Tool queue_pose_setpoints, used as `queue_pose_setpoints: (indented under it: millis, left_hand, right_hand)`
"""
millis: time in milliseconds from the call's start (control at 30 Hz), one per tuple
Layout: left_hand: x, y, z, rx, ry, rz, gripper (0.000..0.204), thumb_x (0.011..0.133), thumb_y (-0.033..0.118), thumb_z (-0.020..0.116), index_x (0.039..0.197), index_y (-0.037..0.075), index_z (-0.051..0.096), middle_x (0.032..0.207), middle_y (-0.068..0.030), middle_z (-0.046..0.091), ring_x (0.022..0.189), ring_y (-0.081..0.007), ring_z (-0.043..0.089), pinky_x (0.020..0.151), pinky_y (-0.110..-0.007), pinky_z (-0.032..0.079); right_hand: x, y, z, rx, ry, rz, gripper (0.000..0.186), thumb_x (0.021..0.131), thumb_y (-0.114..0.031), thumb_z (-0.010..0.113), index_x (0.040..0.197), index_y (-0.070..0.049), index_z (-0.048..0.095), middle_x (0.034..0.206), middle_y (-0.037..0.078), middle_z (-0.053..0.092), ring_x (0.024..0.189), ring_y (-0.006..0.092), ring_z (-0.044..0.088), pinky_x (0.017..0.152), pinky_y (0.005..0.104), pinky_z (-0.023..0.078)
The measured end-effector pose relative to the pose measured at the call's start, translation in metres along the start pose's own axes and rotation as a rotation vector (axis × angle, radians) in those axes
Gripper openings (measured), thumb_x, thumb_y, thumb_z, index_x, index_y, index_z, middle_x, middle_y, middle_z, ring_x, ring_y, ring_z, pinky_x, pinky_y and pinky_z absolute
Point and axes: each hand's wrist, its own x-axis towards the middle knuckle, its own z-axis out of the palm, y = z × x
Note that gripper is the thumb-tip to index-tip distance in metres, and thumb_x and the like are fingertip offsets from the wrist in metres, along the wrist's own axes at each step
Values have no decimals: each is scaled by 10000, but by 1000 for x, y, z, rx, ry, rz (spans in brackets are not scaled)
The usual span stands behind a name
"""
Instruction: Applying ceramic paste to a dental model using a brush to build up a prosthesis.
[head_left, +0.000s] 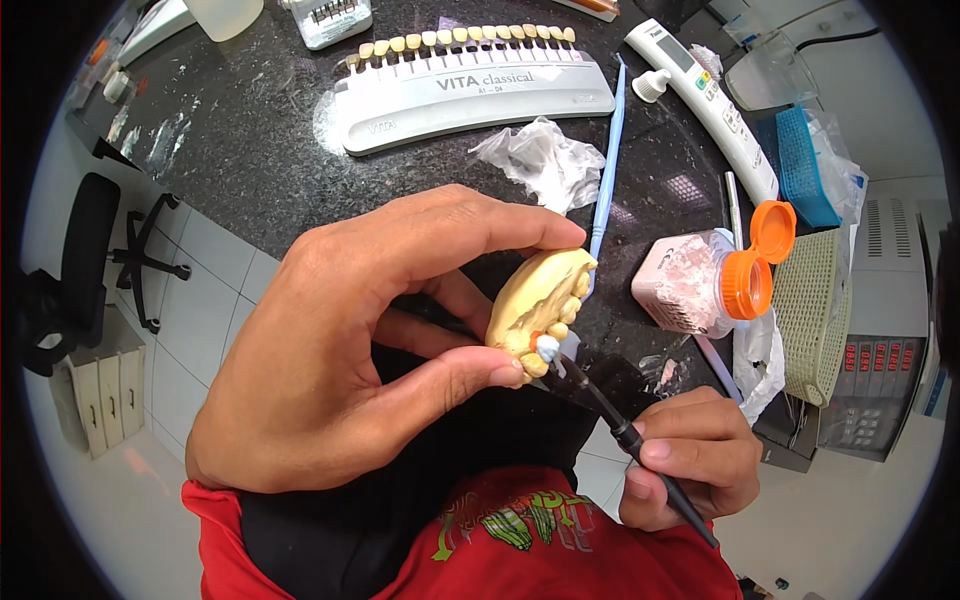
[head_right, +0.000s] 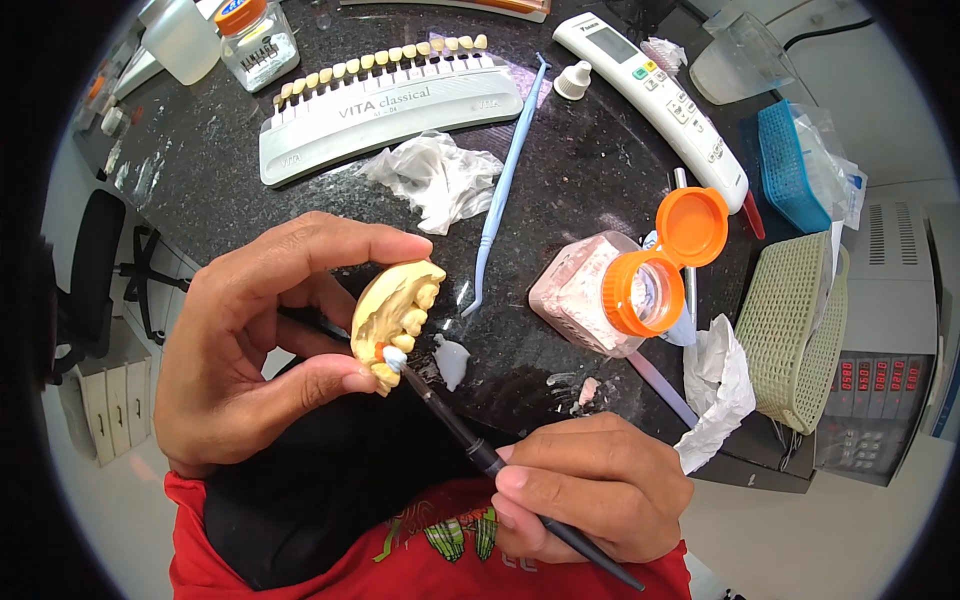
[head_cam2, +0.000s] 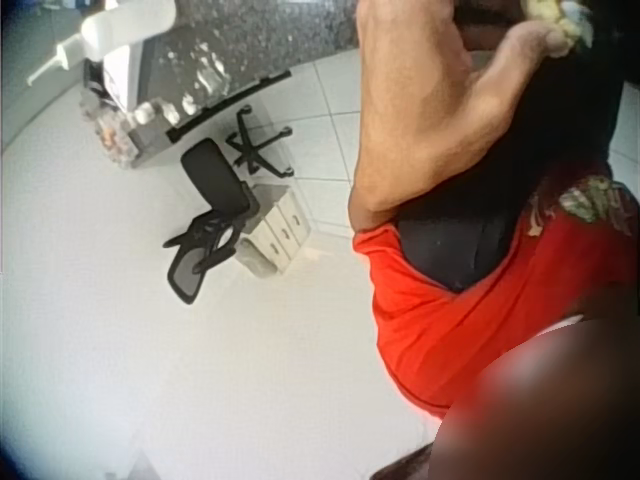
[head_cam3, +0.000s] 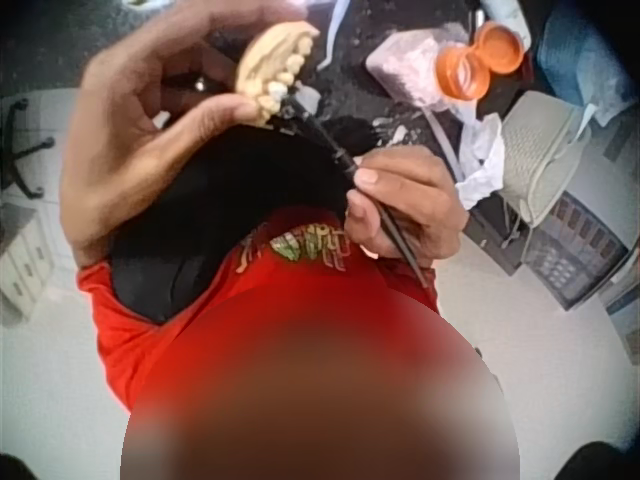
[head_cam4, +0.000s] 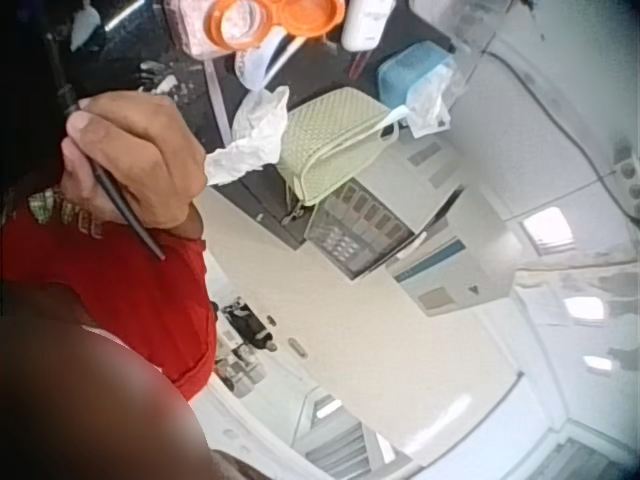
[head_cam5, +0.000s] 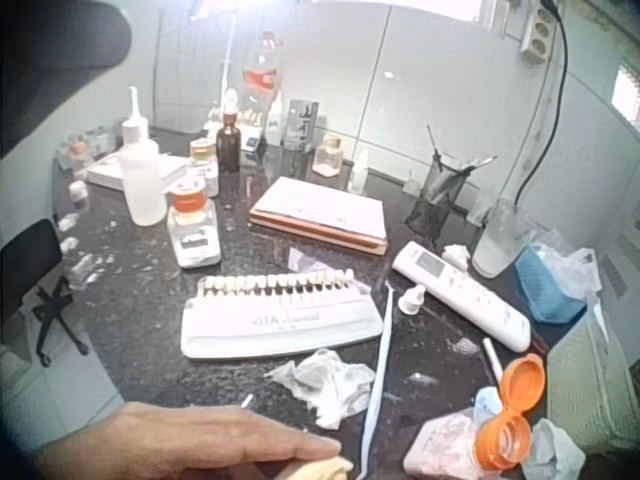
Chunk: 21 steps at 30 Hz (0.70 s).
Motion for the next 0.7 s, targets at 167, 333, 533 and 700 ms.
queue_pose_setpoints:
  millis: [167, 333, 533, 700]
  left_hand:
    - [0, 1, 0, -7, 3, -1, 537, 720, -46, 715, 1227, -68, 541, 1221, -158, 547, 886, -137, 631, 735, -218, 565]
    - [0, 1, 1, -16, 11, -6, 540, 716, -57, 719, 1225, -70, 540, 1226, -167, 548, 891, -139, 631, 743, -220, 566]
    - [0, 1, 1, -28, 18, -24, 540, 717, -45, 734, 1222, -63, 544, 1234, -166, 548, 895, -141, 633, 748, -226, 567]
    - [-1, 1, 0, -6, 9, -22, 547, 718, -37, 739, 1228, -56, 543, 1238, -168, 547, 902, -145, 636, 741, -229, 568]
  right_hand:
    - [-1, 0, 1, 6, 3, 8, 308, 660, 8, 798, 928, 8, 645, 798, 128, 644, 654, 213, 657, 550, 255, 547]
    - [2, -1, 3, -19, -2, 18, 294, 663, 3, 799, 917, -3, 650, 786, 127, 646, 649, 210, 657, 539, 253, 546]
    - [1, -1, 2, -18, -3, 24, 296, 664, -4, 804, 918, -6, 651, 789, 130, 650, 650, 210, 658, 540, 252, 546]
    - [1, -1, 2, -9, 7, 33, 303, 665, -5, 804, 926, -5, 650, 788, 128, 651, 653, 216, 660, 542, 255, 547]
